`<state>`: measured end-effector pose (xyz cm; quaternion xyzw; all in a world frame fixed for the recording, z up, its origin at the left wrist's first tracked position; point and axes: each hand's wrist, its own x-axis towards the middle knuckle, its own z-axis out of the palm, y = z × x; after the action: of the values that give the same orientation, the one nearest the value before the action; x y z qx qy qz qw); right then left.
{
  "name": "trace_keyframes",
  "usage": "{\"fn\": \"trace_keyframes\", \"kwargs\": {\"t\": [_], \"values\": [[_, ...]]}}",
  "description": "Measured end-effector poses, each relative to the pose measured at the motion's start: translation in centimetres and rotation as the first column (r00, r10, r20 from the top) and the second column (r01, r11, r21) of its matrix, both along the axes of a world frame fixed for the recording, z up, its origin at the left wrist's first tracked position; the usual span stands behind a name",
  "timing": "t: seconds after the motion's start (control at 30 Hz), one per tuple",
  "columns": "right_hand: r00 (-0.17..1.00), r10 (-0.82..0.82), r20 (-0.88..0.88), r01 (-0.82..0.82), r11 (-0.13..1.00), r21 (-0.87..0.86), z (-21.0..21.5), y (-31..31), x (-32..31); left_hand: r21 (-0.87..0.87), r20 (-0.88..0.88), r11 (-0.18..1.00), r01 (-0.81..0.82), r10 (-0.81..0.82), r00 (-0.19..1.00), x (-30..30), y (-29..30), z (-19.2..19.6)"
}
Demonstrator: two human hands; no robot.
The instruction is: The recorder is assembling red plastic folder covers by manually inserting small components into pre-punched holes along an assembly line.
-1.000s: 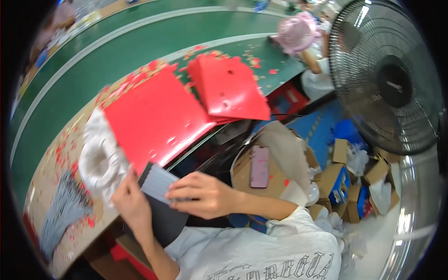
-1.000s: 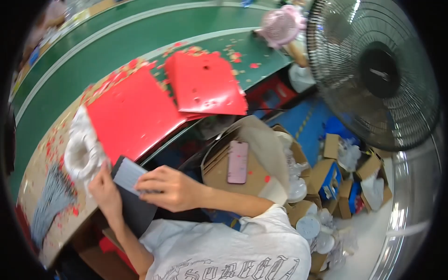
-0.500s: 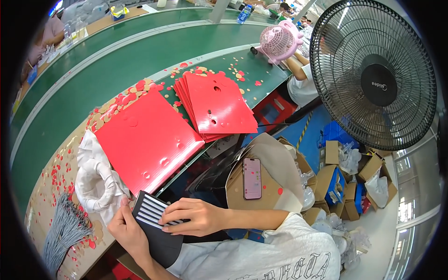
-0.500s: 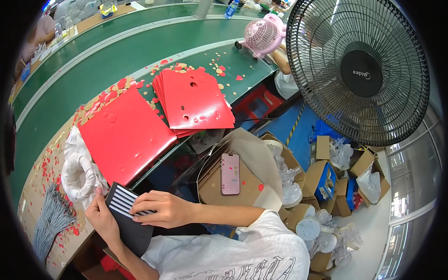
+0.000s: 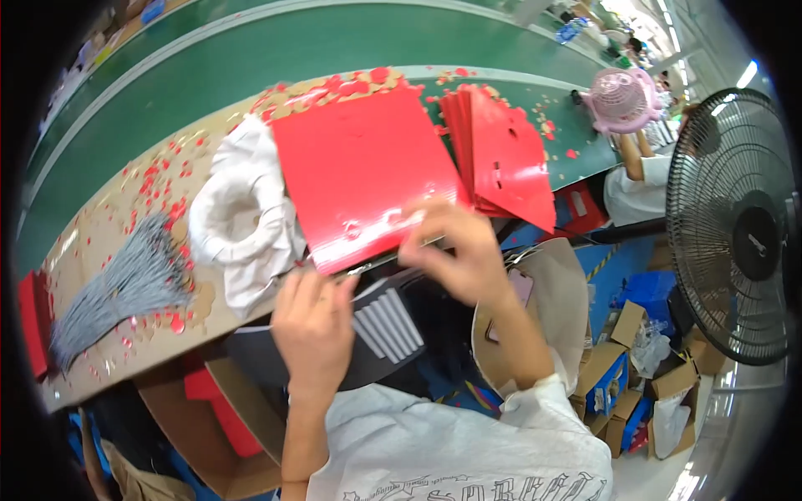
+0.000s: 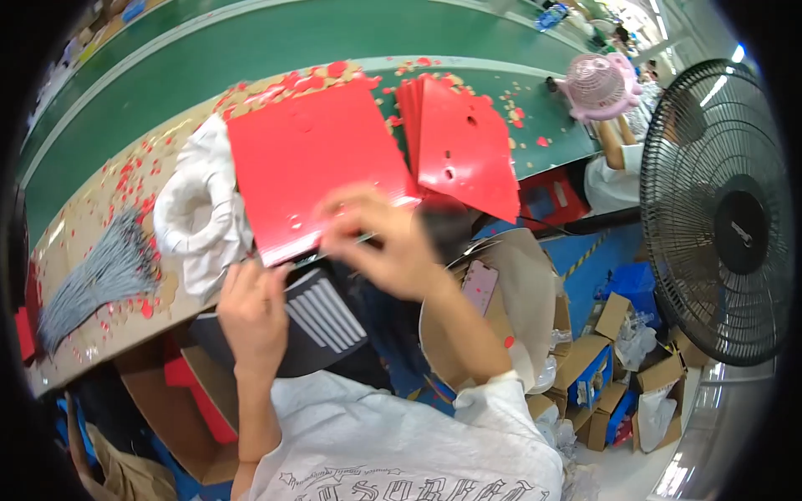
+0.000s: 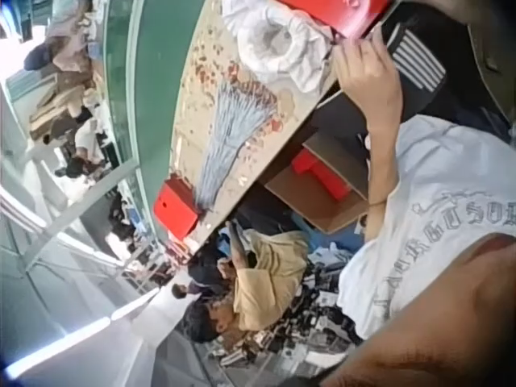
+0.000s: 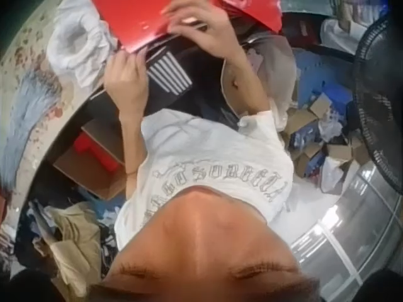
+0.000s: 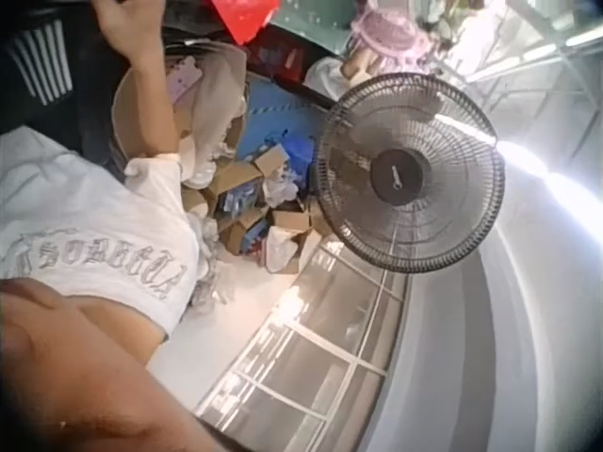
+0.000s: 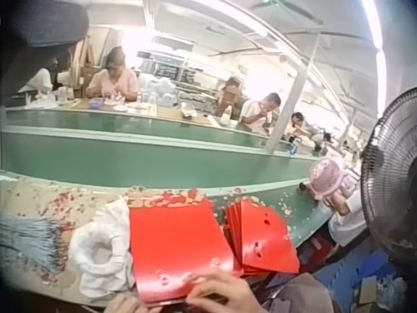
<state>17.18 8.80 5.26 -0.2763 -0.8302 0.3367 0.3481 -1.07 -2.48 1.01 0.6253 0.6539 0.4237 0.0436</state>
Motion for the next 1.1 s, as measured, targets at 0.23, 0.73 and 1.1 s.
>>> {"fn": "trace_keyframes", "kwargs": {"t": [0.23,0.73,1.1], "values": [[0.911,0.324,0.255,-0.334,0.943,-0.007,-1.6,7.8,-5.6,0.062,-0.044,0.997,0.036,-0.033,0.998,1.9,1.4,-1.8],[0.920,0.263,0.291,-0.260,0.964,-0.047,-2.3,8.1,-7.3,-0.013,-0.087,0.998,0.061,-0.061,0.994,1.9,1.7,-1.7],[0.874,-0.322,0.364,0.082,0.835,0.543,-5.1,11.5,-6.3,-0.037,-0.127,0.998,0.058,-0.062,0.990,1.7,1.8,-1.6]]}}
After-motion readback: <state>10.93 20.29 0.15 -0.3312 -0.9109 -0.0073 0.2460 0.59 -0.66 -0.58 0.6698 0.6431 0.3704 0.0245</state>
